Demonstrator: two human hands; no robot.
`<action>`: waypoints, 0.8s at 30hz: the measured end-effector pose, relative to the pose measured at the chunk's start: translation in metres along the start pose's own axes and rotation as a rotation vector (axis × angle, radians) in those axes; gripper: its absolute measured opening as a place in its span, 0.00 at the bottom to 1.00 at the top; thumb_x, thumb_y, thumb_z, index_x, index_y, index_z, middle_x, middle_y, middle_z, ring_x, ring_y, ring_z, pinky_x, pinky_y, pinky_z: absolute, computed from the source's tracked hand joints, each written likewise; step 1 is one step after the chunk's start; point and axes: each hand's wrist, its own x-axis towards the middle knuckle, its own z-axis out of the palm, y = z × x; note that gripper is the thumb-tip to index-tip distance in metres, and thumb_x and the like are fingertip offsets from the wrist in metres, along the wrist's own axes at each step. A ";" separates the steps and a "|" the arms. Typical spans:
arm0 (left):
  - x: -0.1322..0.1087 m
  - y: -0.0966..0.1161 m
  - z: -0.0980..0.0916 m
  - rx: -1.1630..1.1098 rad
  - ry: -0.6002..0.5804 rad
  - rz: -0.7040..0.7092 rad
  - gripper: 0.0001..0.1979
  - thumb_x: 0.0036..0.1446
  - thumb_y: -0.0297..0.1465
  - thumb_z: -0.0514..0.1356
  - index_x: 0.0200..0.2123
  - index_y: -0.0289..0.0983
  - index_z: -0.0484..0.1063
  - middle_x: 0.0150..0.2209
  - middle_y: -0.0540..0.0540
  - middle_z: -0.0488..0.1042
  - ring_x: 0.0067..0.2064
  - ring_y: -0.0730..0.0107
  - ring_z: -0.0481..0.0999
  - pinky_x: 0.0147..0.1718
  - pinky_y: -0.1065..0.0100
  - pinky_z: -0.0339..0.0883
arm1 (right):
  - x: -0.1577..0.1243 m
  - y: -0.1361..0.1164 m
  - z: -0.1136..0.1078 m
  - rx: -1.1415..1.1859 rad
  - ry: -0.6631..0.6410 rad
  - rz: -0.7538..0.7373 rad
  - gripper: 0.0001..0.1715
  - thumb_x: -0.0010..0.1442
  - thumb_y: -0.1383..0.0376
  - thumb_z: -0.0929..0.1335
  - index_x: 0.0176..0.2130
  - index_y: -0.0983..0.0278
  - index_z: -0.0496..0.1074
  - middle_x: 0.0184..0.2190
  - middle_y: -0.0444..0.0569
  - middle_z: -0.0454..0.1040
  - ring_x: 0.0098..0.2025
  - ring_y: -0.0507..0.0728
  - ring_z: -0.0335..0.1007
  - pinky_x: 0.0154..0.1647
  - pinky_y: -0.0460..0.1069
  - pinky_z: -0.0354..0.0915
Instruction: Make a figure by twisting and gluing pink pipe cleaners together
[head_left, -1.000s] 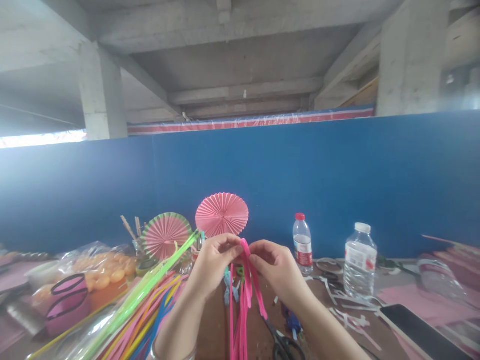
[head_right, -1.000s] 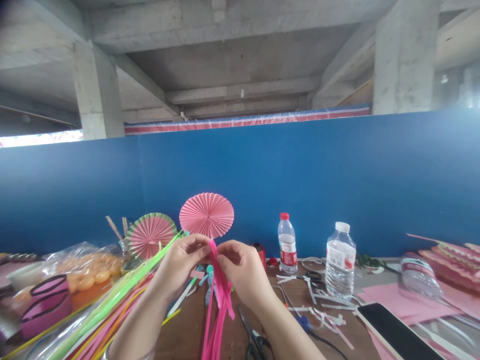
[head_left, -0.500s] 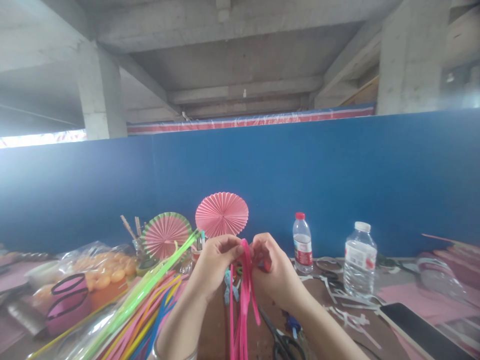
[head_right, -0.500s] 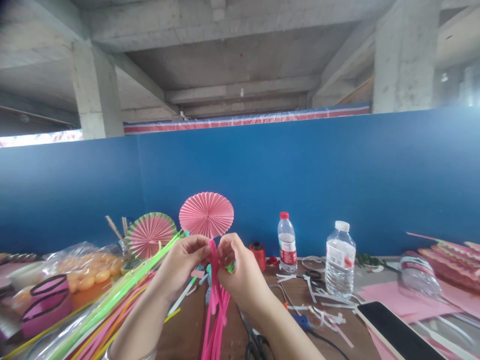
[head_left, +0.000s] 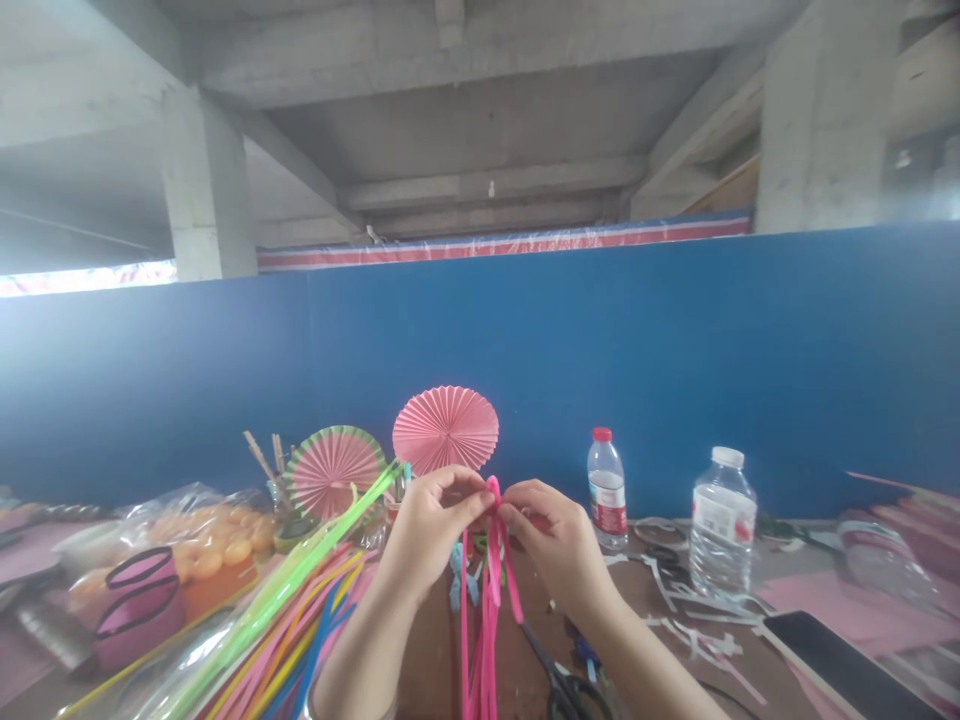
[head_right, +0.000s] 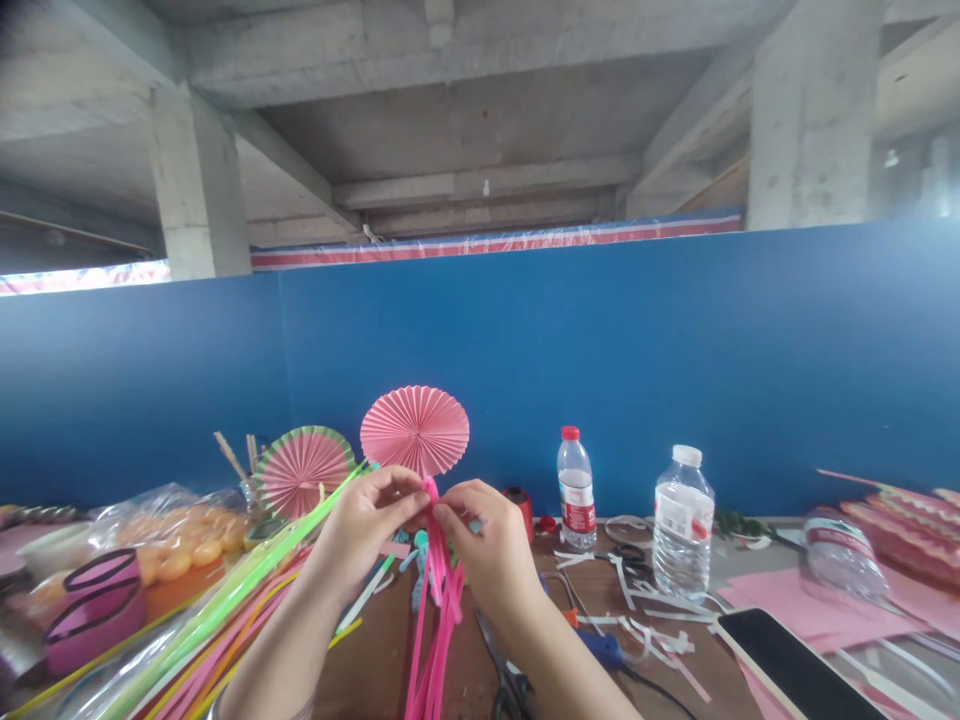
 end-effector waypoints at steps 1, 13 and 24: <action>0.000 0.000 0.000 0.014 -0.002 0.003 0.07 0.46 0.34 0.64 0.27 0.36 0.72 0.24 0.50 0.74 0.26 0.72 0.74 0.21 0.76 0.66 | 0.000 0.000 0.000 0.012 0.003 0.025 0.09 0.55 0.65 0.66 0.27 0.63 0.73 0.29 0.47 0.73 0.32 0.55 0.69 0.33 0.47 0.63; 0.000 0.000 -0.002 0.063 -0.070 0.034 0.08 0.48 0.36 0.62 0.30 0.37 0.74 0.26 0.47 0.77 0.30 0.64 0.77 0.22 0.72 0.69 | 0.002 0.008 0.003 0.324 -0.034 0.296 0.12 0.53 0.60 0.68 0.33 0.64 0.77 0.26 0.48 0.77 0.30 0.57 0.71 0.28 0.47 0.65; -0.001 -0.002 -0.002 0.114 -0.086 0.044 0.09 0.49 0.35 0.62 0.33 0.38 0.76 0.27 0.47 0.78 0.32 0.63 0.77 0.22 0.73 0.67 | 0.002 0.010 0.002 0.188 0.046 0.203 0.05 0.48 0.63 0.71 0.25 0.63 0.74 0.27 0.46 0.75 0.31 0.56 0.71 0.28 0.47 0.66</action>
